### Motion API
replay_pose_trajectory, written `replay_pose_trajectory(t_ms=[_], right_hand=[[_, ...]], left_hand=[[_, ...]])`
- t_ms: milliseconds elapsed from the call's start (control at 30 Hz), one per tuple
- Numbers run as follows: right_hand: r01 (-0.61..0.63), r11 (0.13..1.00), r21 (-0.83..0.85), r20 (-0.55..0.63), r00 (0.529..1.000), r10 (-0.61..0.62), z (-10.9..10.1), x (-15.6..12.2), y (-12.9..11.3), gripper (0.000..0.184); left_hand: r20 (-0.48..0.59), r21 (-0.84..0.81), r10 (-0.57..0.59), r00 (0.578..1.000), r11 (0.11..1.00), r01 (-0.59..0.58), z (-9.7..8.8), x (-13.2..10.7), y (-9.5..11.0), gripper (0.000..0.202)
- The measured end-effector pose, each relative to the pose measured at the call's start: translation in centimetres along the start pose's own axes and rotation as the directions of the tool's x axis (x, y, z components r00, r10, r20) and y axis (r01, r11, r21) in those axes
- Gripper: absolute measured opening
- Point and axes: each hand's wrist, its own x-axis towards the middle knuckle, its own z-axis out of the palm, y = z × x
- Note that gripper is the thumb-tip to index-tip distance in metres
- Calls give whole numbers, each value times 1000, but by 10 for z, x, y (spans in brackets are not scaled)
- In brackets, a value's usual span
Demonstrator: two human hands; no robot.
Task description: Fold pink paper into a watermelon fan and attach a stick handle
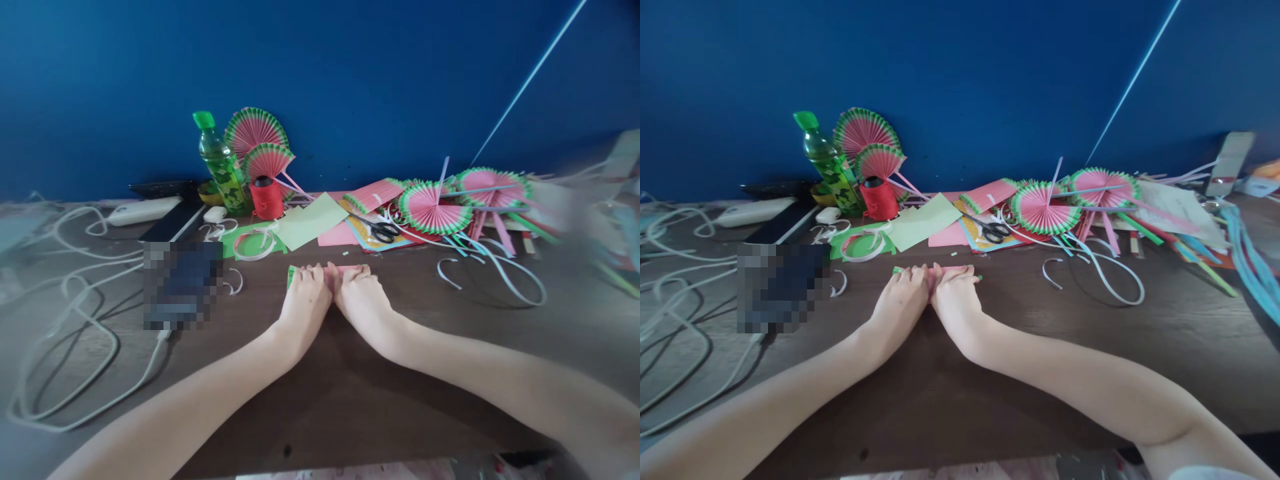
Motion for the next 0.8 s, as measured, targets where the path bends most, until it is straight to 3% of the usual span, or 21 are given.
replay_pose_trajectory(t_ms=[267,467,567,667,800], right_hand=[[45,990,134,60,997,-54,-7,3,11,51],[38,953,299,18,999,-45,-4,11,36,36],[95,922,374,-23,995,-93,5,21,54,21],[131,843,521,-70,991,-111,17,31,70,14],[185,663,725,-94,981,-170,31,42,80,7]], left_hand=[[-104,-200,-56,993,979,35,7,1,-16,22],[-205,-293,-16,979,955,-46,20,6,-33,19],[-242,-312,1,970,947,-79,29,10,-39,20],[-278,-371,28,960,919,-134,36,14,-42,17],[-270,-405,18,963,905,-131,38,15,-44,17]])
